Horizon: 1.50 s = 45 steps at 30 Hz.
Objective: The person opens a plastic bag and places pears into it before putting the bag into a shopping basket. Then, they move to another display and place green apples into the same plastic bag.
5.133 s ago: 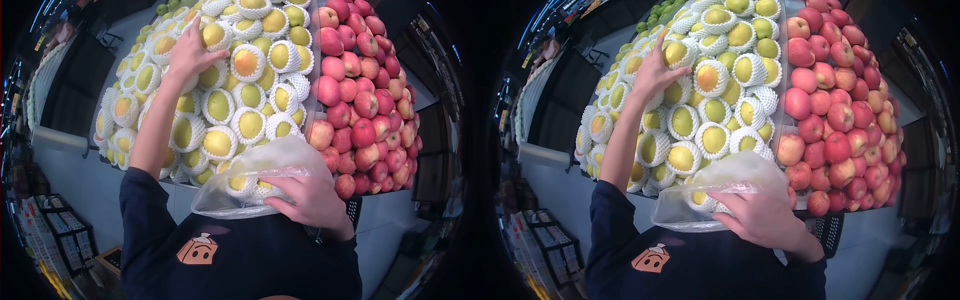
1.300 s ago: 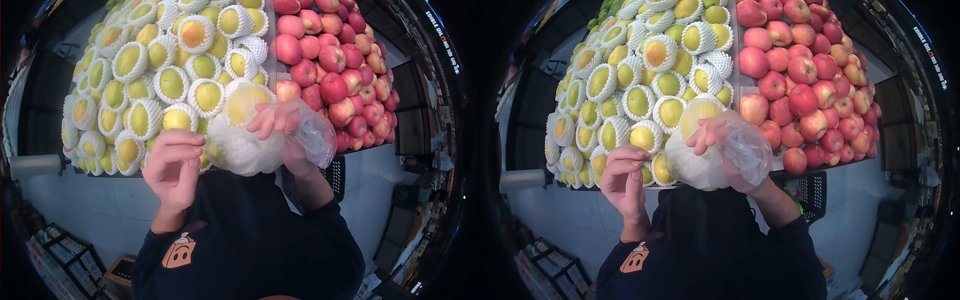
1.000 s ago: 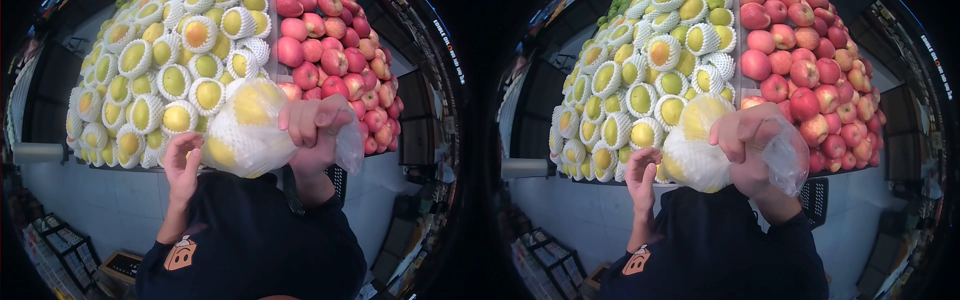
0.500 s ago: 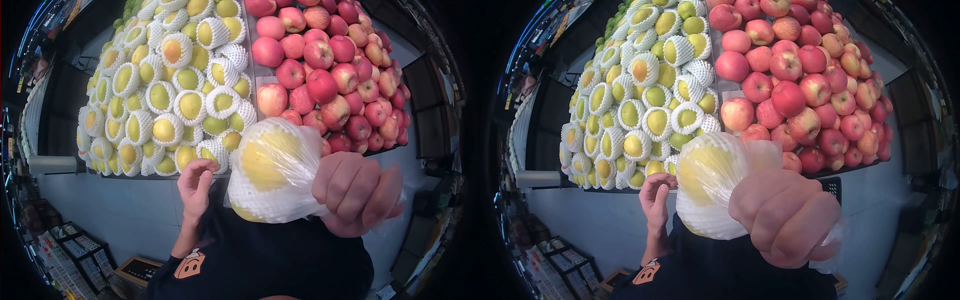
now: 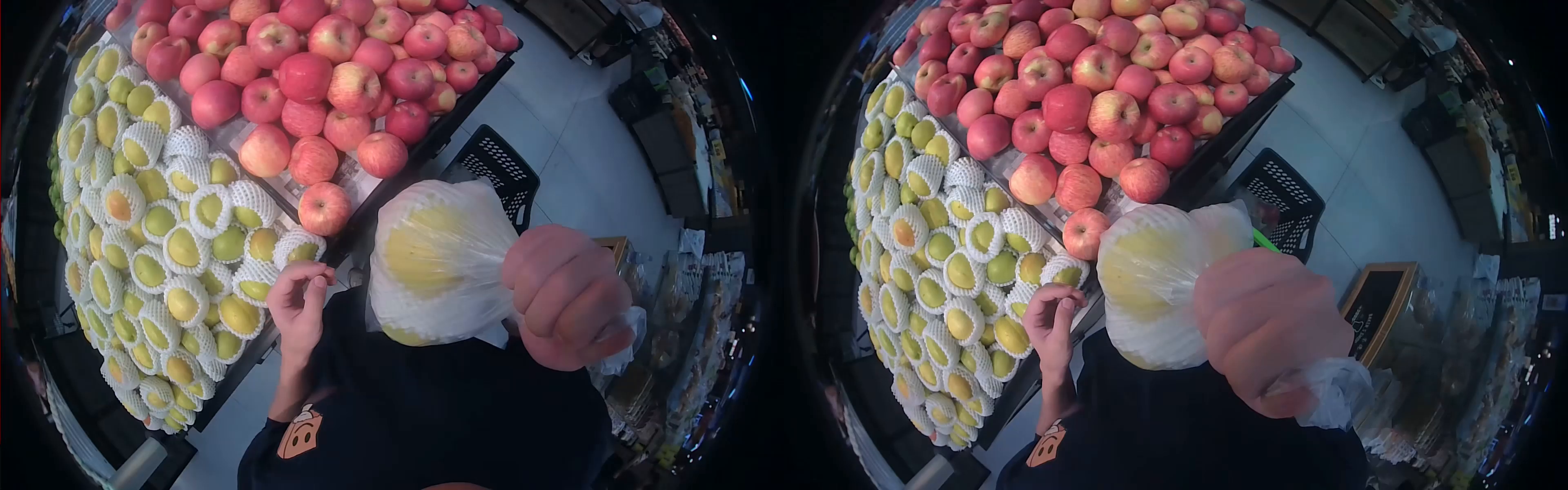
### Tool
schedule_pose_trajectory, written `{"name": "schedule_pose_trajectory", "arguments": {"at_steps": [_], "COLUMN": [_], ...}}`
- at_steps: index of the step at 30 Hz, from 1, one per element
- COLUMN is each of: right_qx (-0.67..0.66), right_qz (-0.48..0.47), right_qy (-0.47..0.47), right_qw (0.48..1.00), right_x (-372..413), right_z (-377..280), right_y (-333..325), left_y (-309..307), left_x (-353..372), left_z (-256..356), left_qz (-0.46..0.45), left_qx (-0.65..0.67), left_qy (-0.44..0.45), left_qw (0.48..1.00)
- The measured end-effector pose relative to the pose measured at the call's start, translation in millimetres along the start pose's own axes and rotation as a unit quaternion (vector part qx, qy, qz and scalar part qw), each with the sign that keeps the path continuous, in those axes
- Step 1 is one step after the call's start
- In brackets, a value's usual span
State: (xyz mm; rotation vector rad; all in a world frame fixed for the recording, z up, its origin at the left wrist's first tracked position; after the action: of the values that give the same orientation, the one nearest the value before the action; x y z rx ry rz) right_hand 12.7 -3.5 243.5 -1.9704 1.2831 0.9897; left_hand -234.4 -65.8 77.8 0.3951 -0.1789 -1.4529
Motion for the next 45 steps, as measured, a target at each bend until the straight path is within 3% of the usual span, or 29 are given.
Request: {"name": "schedule_pose_trajectory", "arguments": {"at_steps": [4,7,12,16,20,24,27,30,32,35,36,39,42,45], "right_qx": [0.216,0.387,0.429,0.527,0.642,0.692,0.751,0.708,0.647,0.517,0.464,0.243,0.041,-0.063], "right_qz": [0.068,0.137,0.186,0.229,0.175,0.096,0.005,-0.018,0.005,0.057,0.081,0.192,0.429,0.559], "right_qy": [0.042,0.117,0.161,0.187,0.248,0.209,0.181,0.386,0.462,0.555,0.579,0.725,0.711,0.677], "right_qw": [0.973,0.904,0.869,0.797,0.704,0.685,0.635,0.59,0.606,0.65,0.665,0.616,0.555,0.475], "right_x": [35.6,57.1,85.7,98.6,96.2,108.7,102.7,115.0,145.4,206.0,227.5,296.9,354.0,407.0], "right_z": [-42.5,-72.5,-87.0,-87.9,-77.7,-39.9,-4.1,40.9,84.1,144.4,162.8,216.3,248.8,278.3], "right_y": [-16.7,-26.7,-55.0,-90.6,-123.6,-187.0,-235.3,-292.5,-340.8,-391.3,-402.3,-423.1,-425.1,-422.2], "left_y": [19.2,33.0,49.2,55.3,68.6,98.7,135.3,181.6,218.6,265.0,275.2,292.4,299.5,304.7], "left_x": [-2.6,-0.8,5.0,4.8,-3.9,-18.1,-36.0,-59.1,-73.8,-95.2,-97.7,-99.8,-91.5,-90.7], "left_z": [-17.7,-29.4,-41.3,-58.6,-79.6,-102.7,-125.4,-160.1,-186.7,-234.5,-251.8,-304.6,-334.9,-343.5], "left_qz": [-0.102,-0.165,-0.212,-0.233,-0.244,-0.233,-0.223,-0.204,-0.187,-0.23,-0.239,-0.256,-0.241,-0.199], "left_qx": [0.02,-0.007,-0.028,-0.06,-0.096,-0.103,-0.129,-0.174,-0.211,-0.326,-0.355,-0.421,-0.483,-0.524], "left_qy": [-0.037,-0.049,-0.09,-0.135,-0.148,-0.165,-0.163,-0.133,-0.101,0.015,0.01,-0.022,-0.069,-0.16], "left_qw": [0.994,0.985,0.973,0.961,0.954,0.953,0.952,0.954,0.954,0.917,0.904,0.87,0.839,0.813]}}
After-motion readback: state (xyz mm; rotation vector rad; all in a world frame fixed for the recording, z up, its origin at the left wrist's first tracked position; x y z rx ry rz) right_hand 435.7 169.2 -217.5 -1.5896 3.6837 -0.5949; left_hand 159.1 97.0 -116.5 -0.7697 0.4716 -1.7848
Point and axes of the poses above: each hand's wrist, its own x-axis away from the middle knuckle, its own y-axis out of the palm, z = x × y, the point moved 2 cm from there along -x, towards the middle knuckle, and after that the axes turned 10 degrees about x, right-handed, at the moved point
